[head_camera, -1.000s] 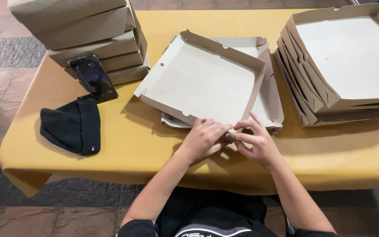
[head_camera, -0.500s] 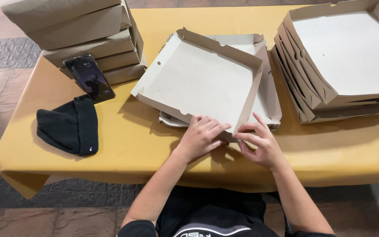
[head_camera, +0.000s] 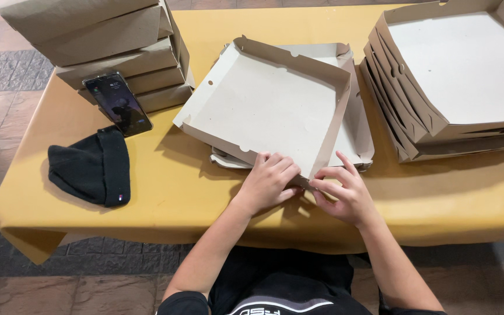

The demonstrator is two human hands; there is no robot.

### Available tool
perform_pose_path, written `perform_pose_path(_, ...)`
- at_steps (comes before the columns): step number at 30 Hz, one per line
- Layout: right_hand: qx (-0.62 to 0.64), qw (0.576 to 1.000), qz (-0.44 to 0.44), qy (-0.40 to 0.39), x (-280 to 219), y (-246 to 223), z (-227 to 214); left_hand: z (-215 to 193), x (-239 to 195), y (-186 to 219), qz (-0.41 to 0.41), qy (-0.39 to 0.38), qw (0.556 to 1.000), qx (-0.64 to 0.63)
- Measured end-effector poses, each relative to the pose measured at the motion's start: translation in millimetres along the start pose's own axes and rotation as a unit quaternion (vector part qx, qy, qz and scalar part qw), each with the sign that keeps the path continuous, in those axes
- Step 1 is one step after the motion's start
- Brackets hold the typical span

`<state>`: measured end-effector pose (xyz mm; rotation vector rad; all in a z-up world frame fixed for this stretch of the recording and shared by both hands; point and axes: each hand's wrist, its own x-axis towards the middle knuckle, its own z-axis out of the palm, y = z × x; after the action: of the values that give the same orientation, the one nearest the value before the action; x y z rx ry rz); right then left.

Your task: The person assembles flat cardboard boxes by folding and interlocking the side flaps. They repeatedly pick up a flat box, fold the sides into a rectangular shape, and stack the finished boxes on the right side of the table.

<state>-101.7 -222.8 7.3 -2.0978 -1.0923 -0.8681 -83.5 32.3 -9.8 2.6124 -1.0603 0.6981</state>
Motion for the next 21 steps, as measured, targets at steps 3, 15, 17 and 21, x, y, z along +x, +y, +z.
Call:
perform_pose_path(3,-0.015,1.0,-0.009,0.005,-0.3,1.0,3.0,9.2,-1.7,-0.6,0.003,-0.012,1.0,0.019)
perform_pose_path(15,-0.017,1.0,-0.018,0.01,10.4,-6.0,6.4,12.1,-3.8,-1.4,0.01,0.002,0.999,0.053)
perform_pose_path(17,-0.015,1.0,-0.015,0.009,8.7,-4.0,7.5,14.1,-3.7,-1.5,0.007,0.006,0.999,0.052)
perform_pose_path(21,-0.013,1.0,-0.018,0.016,4.9,-2.0,10.6,13.7,-4.3,-0.2,0.004,0.01,0.999,0.051)
